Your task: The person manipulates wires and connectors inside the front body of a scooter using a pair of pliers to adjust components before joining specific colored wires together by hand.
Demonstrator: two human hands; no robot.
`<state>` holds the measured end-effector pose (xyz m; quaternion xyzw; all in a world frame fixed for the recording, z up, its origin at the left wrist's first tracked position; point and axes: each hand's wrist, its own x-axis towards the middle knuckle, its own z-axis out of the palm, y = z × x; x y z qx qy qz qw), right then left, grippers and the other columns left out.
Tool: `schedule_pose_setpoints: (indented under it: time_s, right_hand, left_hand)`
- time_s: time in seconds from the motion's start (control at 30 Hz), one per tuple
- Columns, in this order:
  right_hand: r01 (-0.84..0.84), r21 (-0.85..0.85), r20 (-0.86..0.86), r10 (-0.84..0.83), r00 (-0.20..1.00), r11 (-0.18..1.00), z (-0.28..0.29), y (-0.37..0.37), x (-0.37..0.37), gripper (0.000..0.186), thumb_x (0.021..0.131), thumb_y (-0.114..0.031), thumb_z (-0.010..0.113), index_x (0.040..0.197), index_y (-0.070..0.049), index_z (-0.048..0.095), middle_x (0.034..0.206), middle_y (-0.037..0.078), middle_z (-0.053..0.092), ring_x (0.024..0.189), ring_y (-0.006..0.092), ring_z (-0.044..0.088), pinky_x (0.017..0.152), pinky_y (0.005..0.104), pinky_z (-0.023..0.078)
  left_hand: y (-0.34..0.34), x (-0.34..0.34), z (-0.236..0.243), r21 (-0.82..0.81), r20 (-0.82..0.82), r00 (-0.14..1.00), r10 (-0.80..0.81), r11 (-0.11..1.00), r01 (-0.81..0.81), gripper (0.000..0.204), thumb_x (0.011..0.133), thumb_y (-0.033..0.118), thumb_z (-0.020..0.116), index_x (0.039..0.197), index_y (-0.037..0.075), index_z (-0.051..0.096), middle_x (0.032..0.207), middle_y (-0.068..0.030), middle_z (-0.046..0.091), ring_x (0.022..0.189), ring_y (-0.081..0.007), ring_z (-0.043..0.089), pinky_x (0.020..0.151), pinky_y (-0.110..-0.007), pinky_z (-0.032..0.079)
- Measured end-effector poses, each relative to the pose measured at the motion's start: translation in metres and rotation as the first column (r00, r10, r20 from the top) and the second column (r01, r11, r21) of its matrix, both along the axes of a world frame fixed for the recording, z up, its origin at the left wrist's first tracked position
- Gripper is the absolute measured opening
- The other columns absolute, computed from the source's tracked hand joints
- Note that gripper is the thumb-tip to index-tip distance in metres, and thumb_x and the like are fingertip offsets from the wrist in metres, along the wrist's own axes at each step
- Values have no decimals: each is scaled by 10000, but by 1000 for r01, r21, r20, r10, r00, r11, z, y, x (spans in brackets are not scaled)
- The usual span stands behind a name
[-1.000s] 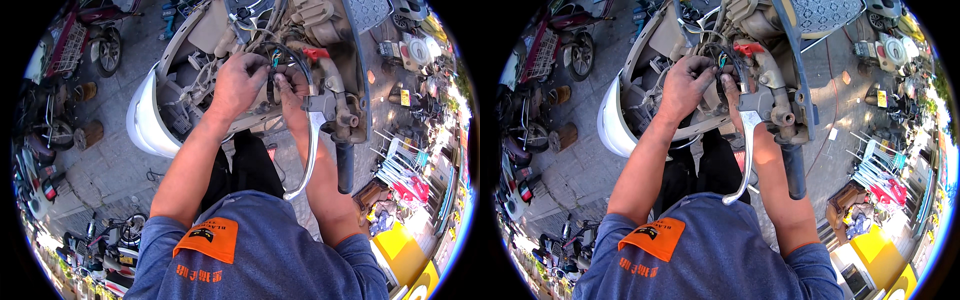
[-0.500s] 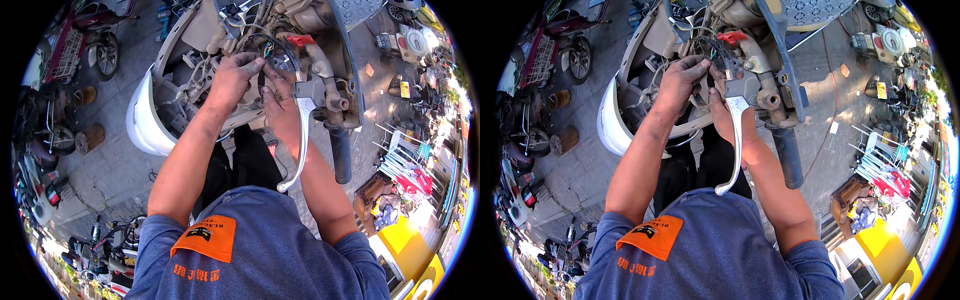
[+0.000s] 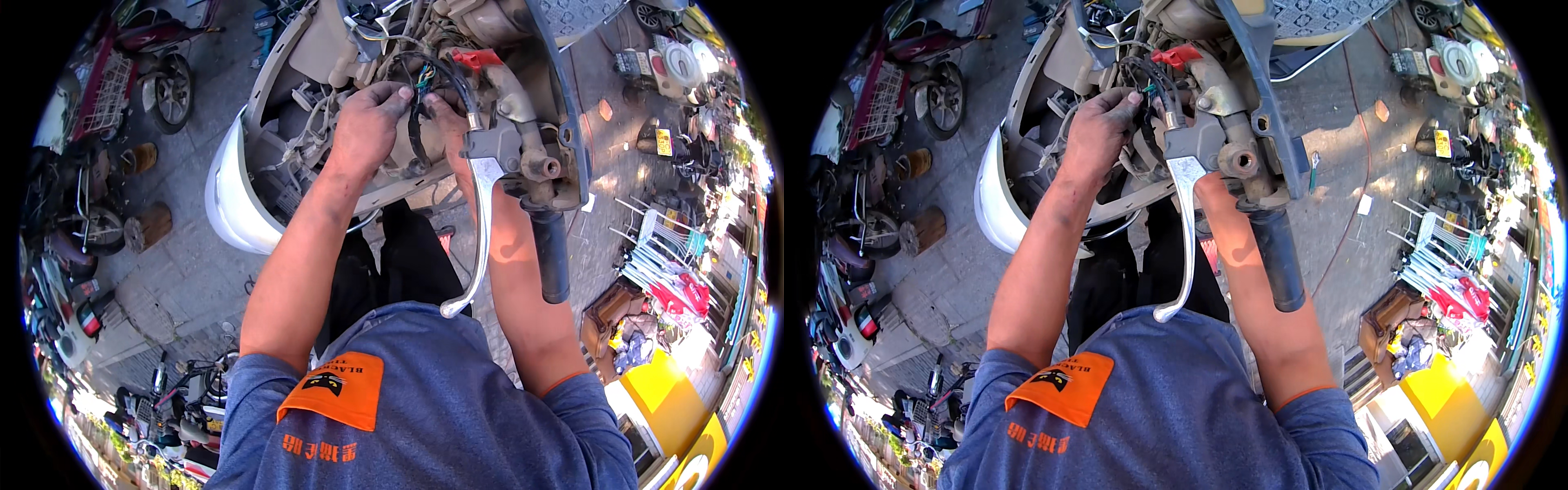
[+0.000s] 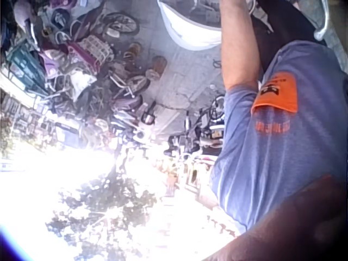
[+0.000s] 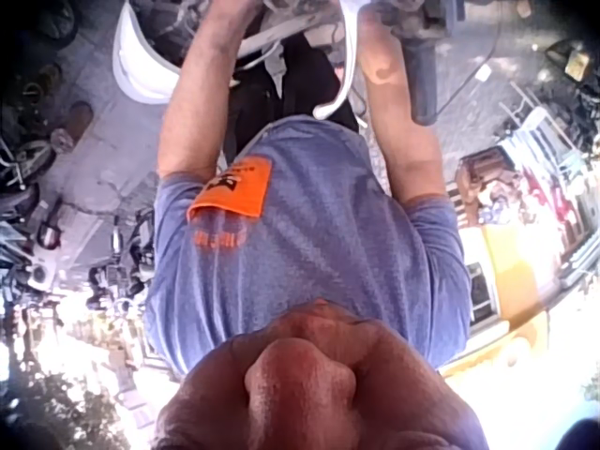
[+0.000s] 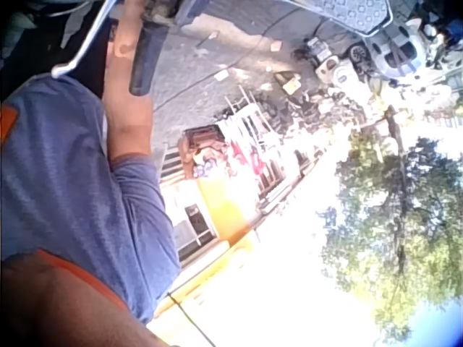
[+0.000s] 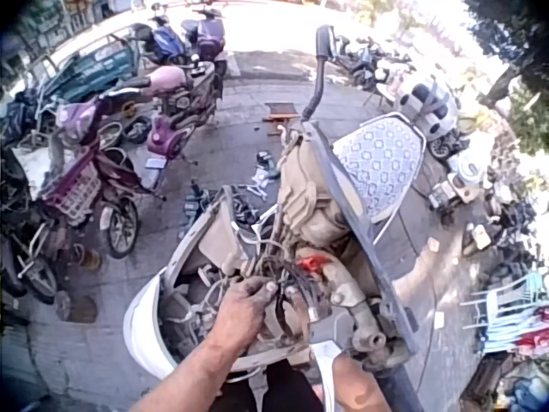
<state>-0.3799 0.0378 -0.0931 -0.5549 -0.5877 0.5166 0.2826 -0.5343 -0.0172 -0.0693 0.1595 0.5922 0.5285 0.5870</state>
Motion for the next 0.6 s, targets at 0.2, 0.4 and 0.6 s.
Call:
schedule_pose_setpoints:
  time_s: [0.2, 0.4, 0.6]
  right_hand:
    - [38, -26, -103, -41, 994, 999, -1, -1, 3, 140, 1018, -54, 730, 1145, -14, 773, 1045, 55, 760, 958, 118, 694, 908, 302, 563]
    - [73, -40, -181, -79, 980, 997, 1, -4, 7, 143, 1014, -50, 733, 1147, -16, 773, 1046, 55, 761, 955, 121, 697, 908, 303, 565]
    - [96, -48, -236, -105, 966, 994, 2, -7, 9, 146, 1010, -46, 736, 1148, -17, 773, 1046, 55, 762, 953, 125, 699, 909, 303, 567]
  left_hand:
    - [-1, 2, -2, -83, 261, 961, 95, 994, -75, 199, 1096, 204, 647, 1152, 28, 721, 805, 62, 611, 627, -39, 457, 581, -238, 371]
    - [-2, 10, -4, -101, 528, 813, 245, 969, -226, 167, 1089, 198, 662, 1159, 49, 690, 852, 73, 601, 665, -40, 441, 612, -239, 374]
    - [-4, 4, -19, -55, 455, 878, 147, 989, -137, 243, 1062, 246, 720, 1230, 71, 705, 885, 100, 617, 759, -31, 498, 707, -255, 414]
